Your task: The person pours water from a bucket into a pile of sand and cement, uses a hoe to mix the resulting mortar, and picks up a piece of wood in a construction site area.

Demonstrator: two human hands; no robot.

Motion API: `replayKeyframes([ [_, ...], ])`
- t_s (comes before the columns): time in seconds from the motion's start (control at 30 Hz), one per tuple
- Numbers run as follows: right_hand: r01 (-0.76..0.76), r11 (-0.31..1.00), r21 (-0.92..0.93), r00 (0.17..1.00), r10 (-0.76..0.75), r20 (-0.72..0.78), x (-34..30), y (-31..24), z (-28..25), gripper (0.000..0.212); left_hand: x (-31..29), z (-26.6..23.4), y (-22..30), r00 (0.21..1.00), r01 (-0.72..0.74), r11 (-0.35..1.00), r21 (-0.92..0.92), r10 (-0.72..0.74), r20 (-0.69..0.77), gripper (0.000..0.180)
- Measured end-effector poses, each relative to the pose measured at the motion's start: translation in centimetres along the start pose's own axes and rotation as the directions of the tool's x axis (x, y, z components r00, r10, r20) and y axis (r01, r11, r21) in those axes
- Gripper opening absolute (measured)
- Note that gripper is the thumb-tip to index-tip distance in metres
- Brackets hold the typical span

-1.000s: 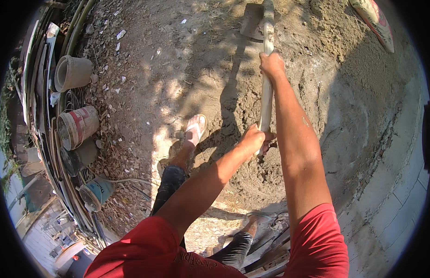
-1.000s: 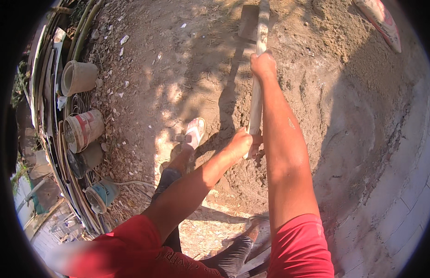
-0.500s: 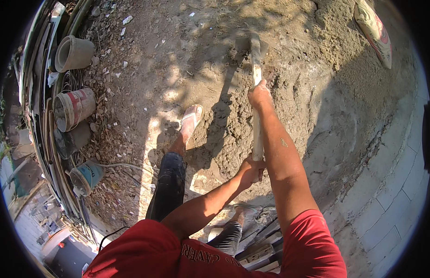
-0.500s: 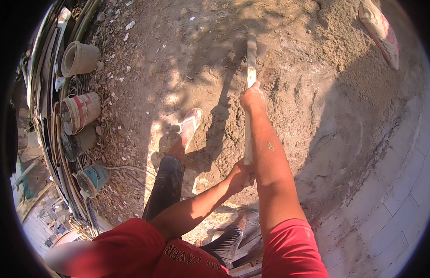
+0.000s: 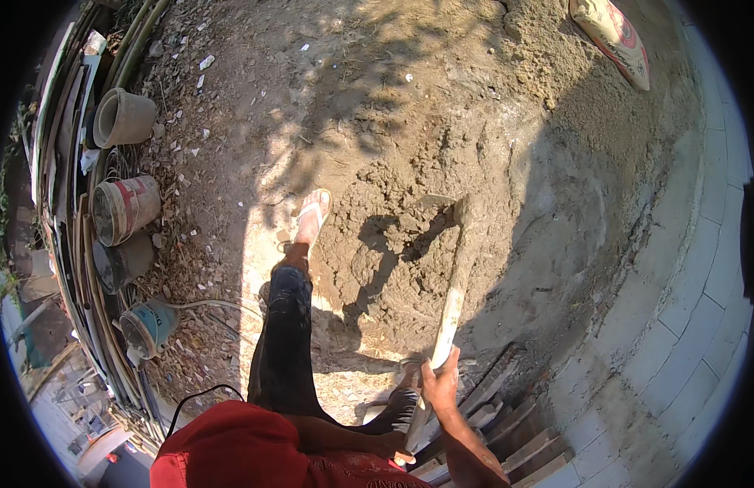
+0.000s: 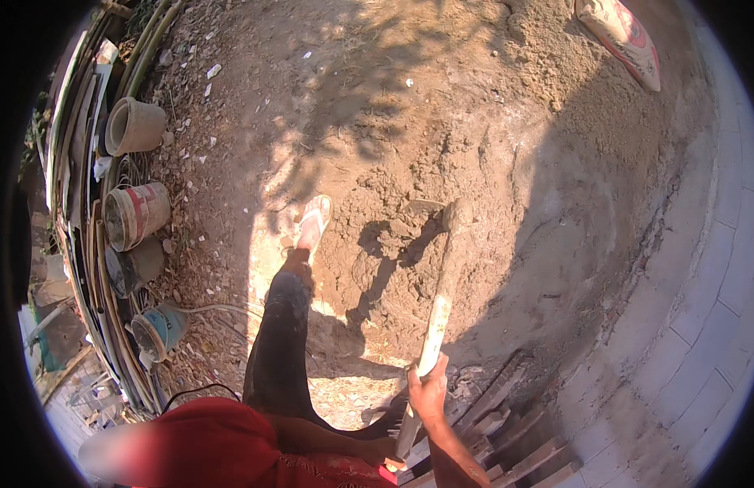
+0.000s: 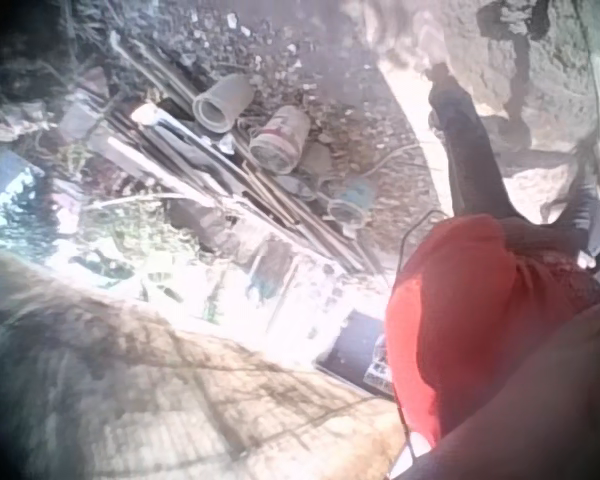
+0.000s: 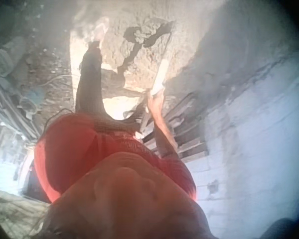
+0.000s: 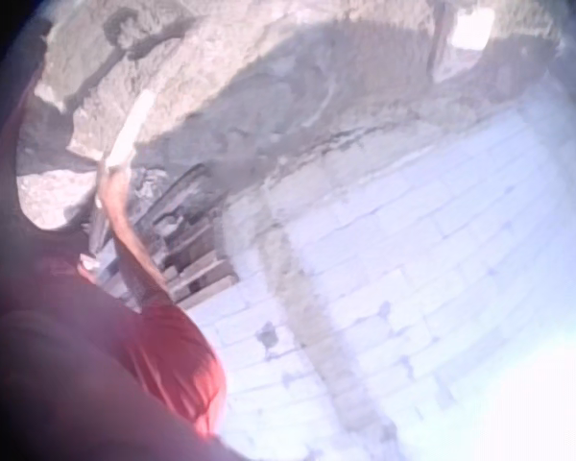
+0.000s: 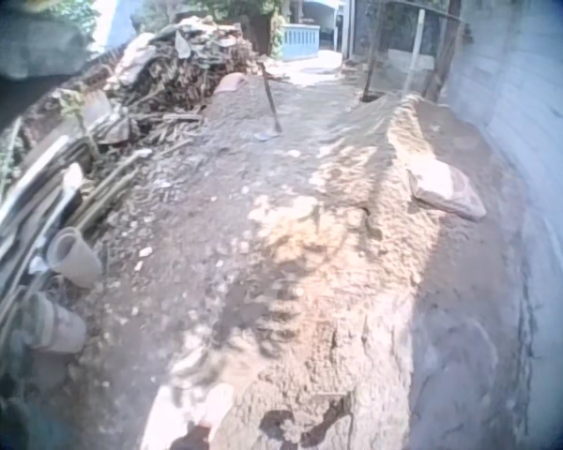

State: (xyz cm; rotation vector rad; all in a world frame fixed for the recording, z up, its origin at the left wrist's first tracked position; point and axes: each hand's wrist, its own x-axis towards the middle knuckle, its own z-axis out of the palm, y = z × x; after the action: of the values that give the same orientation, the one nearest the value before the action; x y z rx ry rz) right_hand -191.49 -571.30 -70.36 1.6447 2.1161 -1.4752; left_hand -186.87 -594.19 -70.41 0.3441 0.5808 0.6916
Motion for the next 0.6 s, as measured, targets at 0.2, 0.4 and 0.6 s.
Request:
replayKeyframes([
  [0.2, -0.167, 0.939, 0.300, 0.978, 0.120, 0.171, 11.7, -2.7, 7.2, 0.032, 1.5, -11.7, 1.6, 0.788, 0.180, 0.937, -0.298, -0.319, -0.526, 0.043],
  [0.4, -0.325, 0.708, 0.627, 0.936, 0.146, 0.321, 37.1, -10.4, 18.6, 0.023, -1.3, -31.2, 16.7, 0.268, 0.201, 0.946, 0.255, 0.197, -0.943, 0.030],
  [0.6, -0.418, 0.851, 0.319, 0.883, 0.299, 0.361, 36.3, -1.3, 21.4, 0.024, 0.4, -27.9, 15.1, 0.461, -0.027, 0.952, -0.305, -0.259, -0.849, 0.019],
])
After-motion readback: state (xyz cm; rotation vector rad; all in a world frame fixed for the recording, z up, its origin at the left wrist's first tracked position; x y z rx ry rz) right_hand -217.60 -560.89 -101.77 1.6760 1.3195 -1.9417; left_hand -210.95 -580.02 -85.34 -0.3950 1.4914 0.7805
